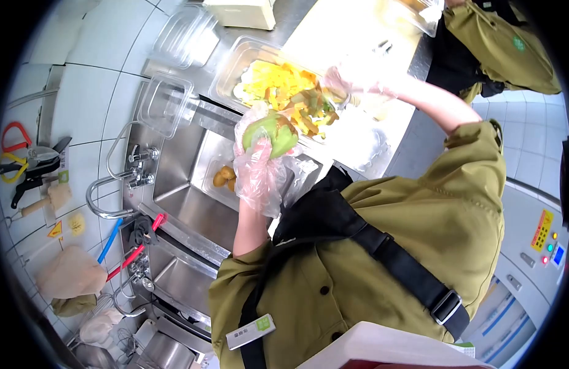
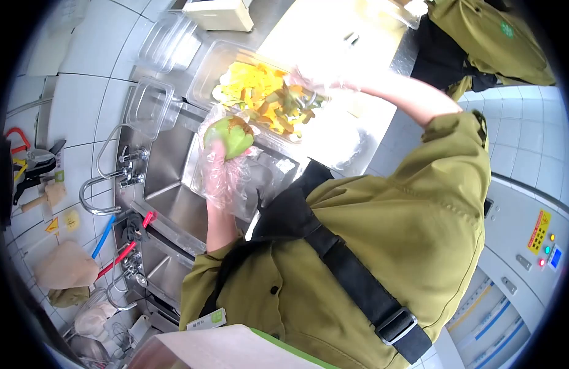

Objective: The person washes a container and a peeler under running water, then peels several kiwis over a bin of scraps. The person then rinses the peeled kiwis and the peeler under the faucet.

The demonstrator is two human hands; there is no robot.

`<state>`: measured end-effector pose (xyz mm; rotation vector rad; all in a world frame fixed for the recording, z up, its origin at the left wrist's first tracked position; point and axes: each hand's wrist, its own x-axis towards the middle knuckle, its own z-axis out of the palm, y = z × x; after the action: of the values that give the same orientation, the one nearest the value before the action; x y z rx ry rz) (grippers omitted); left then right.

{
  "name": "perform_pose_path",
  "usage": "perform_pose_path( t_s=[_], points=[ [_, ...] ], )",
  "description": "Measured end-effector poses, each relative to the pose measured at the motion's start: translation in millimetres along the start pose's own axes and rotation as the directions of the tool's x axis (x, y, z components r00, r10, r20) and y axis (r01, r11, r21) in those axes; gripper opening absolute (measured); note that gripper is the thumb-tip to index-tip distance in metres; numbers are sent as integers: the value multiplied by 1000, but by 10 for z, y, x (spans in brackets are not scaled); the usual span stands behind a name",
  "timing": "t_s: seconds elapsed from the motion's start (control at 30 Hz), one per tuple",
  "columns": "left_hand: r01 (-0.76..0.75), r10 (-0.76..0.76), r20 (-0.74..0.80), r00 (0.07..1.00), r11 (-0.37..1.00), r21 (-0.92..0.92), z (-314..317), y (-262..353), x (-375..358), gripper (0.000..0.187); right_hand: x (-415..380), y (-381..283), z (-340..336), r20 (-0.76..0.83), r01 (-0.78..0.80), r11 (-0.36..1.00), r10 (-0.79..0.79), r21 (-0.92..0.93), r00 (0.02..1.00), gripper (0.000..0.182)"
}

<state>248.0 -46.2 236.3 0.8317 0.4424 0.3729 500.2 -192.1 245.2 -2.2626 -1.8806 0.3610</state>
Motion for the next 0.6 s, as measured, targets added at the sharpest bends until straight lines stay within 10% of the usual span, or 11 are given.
perform_pose_path(
  t_s=[0.27,0.47,0.6],
  points=[
    [27,-8,-95,995,980,198,15,-8,254,40,102,-633,-158,-224,62,928,-153,-366,963,20],
    [21,19,-138,990,959,282,115,-6,253,38,279,-872,-284,-109,146,747,-281,-649,953,17],
    [-21,61,-104,993,939,343,61,-58,249,36,311,-659,-168,-296,361,932,-334,39,895,18]
  ],
)
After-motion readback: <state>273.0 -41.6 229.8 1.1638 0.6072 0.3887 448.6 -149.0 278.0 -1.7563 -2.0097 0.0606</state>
